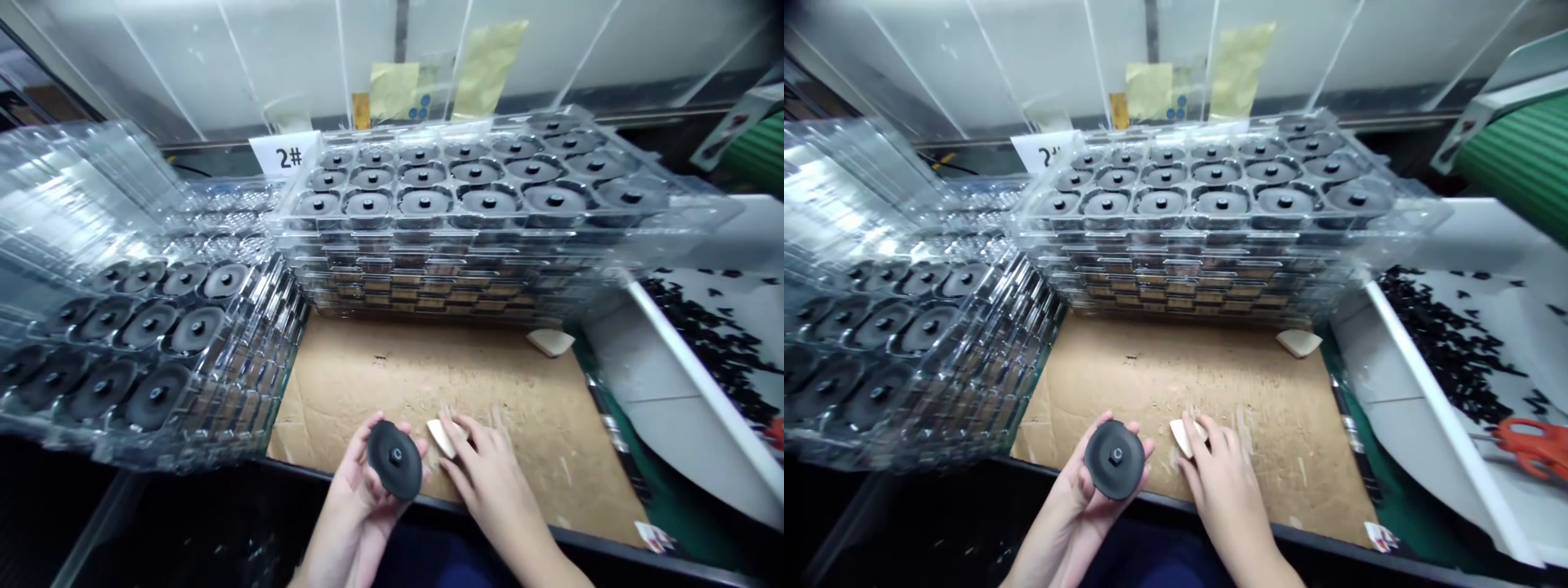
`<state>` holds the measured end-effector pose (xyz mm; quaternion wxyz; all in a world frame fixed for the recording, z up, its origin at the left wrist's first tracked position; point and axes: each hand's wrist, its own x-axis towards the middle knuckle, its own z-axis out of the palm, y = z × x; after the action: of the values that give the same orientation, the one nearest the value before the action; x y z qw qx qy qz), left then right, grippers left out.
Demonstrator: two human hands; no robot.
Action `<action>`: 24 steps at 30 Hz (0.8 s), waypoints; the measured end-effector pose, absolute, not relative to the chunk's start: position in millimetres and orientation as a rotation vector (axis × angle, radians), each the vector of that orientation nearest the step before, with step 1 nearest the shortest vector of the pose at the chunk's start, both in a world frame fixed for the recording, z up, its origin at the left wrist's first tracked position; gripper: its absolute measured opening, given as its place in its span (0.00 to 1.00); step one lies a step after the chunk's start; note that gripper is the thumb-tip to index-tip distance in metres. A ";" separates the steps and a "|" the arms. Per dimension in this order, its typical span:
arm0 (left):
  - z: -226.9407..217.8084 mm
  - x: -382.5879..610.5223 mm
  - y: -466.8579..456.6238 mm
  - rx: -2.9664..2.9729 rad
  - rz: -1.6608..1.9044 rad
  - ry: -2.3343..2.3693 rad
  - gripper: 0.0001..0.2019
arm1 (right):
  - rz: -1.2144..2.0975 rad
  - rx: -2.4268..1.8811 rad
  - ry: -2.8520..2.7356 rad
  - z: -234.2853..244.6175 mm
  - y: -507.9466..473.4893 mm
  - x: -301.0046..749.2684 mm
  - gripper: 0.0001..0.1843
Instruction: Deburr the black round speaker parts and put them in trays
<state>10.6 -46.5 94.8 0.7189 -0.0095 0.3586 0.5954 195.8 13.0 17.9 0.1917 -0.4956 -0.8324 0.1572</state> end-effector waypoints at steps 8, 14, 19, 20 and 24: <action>104.5 18.2 -47.6 -0.018 1.329 0.829 0.29 | 0.520 -1.380 -2.250 11.3 35.9 193.4 0.17; 108.9 22.5 -52.8 -0.001 1.326 0.872 0.30 | 0.658 -1.343 -2.092 9.5 41.9 191.6 0.16; 111.2 28.1 -54.1 0.054 1.320 0.899 0.29 | 0.835 -1.228 -2.041 62.7 42.1 191.0 0.14; 111.4 30.2 -53.7 0.075 1.329 0.900 0.29 | 0.851 -1.216 -2.013 80.3 38.1 189.3 0.13; 112.1 37.9 -51.4 0.130 1.289 0.893 0.29 | 0.875 -0.973 -1.946 142.5 9.7 177.2 0.13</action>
<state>37.9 -51.4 112.1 0.7061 0.0583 0.4018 0.5802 177.2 9.7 142.5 0.3877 -0.3824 -0.7650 0.3438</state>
